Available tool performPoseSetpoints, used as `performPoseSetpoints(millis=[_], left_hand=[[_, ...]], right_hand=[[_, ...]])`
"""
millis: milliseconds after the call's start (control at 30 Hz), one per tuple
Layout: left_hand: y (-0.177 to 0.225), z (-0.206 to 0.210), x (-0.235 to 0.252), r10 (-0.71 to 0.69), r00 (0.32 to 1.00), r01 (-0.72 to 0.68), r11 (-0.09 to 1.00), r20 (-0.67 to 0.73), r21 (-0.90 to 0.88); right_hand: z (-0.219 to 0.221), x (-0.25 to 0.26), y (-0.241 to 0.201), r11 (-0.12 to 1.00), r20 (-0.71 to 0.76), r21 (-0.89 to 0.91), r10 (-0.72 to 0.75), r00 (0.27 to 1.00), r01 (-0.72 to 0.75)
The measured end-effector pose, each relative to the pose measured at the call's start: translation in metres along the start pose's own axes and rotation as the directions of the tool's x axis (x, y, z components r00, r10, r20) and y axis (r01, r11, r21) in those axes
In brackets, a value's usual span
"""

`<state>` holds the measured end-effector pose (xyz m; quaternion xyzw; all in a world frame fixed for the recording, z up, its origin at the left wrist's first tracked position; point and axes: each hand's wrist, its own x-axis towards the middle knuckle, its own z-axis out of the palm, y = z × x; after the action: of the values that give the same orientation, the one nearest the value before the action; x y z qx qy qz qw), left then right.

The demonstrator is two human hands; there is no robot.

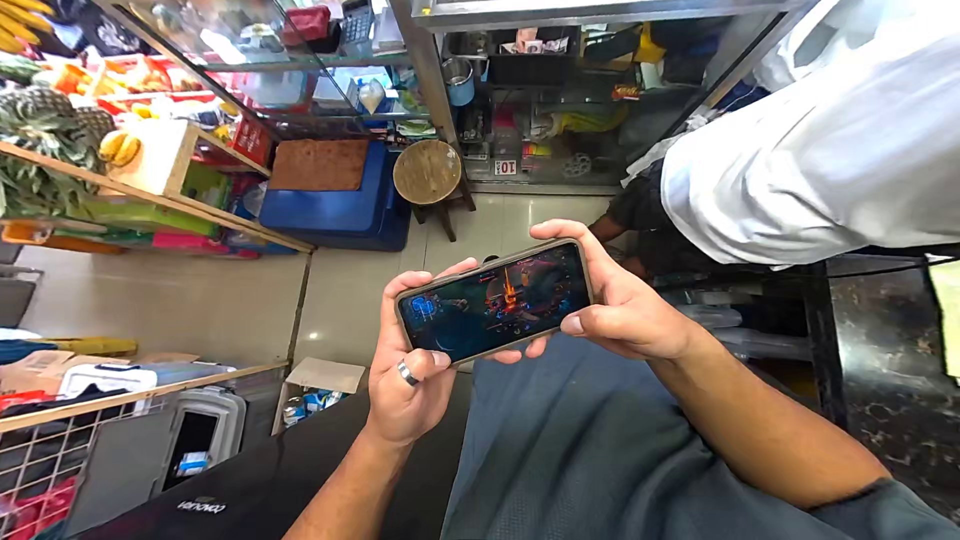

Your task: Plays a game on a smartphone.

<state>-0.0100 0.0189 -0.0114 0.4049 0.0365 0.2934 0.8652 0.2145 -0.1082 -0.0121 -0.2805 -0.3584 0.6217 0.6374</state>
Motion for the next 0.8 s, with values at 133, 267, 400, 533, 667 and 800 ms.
performPoseSetpoints(millis=[133, 267, 400, 533, 667, 800], left_hand=[[0.0005, -0.0009, 0.0001, 0.002, 1.000, -0.003, 1.000, 0.009, 0.015], [-0.0002, 0.0004, -0.0007, 0.004, 1.000, -0.004, 1.000, -0.006, 0.031], [-0.0040, 0.0055, -0.0021, 0.053, 0.996, -0.043, 0.988, -0.067, 0.146], [-0.0055, 0.0084, -0.0016, 0.077, 0.991, -0.060, 0.987, -0.113, 0.146], [-0.0023, 0.0051, -0.0004, 0.032, 0.993, -0.028, 0.999, -0.113, 0.035], [-0.0005, 0.0017, 0.0001, 0.024, 0.997, -0.024, 1.000, -0.077, -0.001]], right_hand=[[-0.0001, 0.0003, -0.0002, 1.000, 0.002, 0.007, 0.007, 1.000, -0.007], [0.0005, 0.0003, -0.0004, 1.000, -0.006, 0.011, -0.002, 1.000, 0.002], [0.0042, -0.0003, -0.0002, 1.000, -0.028, -0.025, -0.006, 1.000, 0.005], [0.0057, -0.0002, 0.0004, 0.999, -0.035, -0.050, -0.004, 0.999, 0.002], [0.0052, 0.0005, -0.0002, 0.999, -0.033, -0.049, 0.004, 0.999, -0.005], [0.0073, 0.0008, -0.0012, 0.999, -0.032, -0.041, 0.000, 0.999, -0.001]])
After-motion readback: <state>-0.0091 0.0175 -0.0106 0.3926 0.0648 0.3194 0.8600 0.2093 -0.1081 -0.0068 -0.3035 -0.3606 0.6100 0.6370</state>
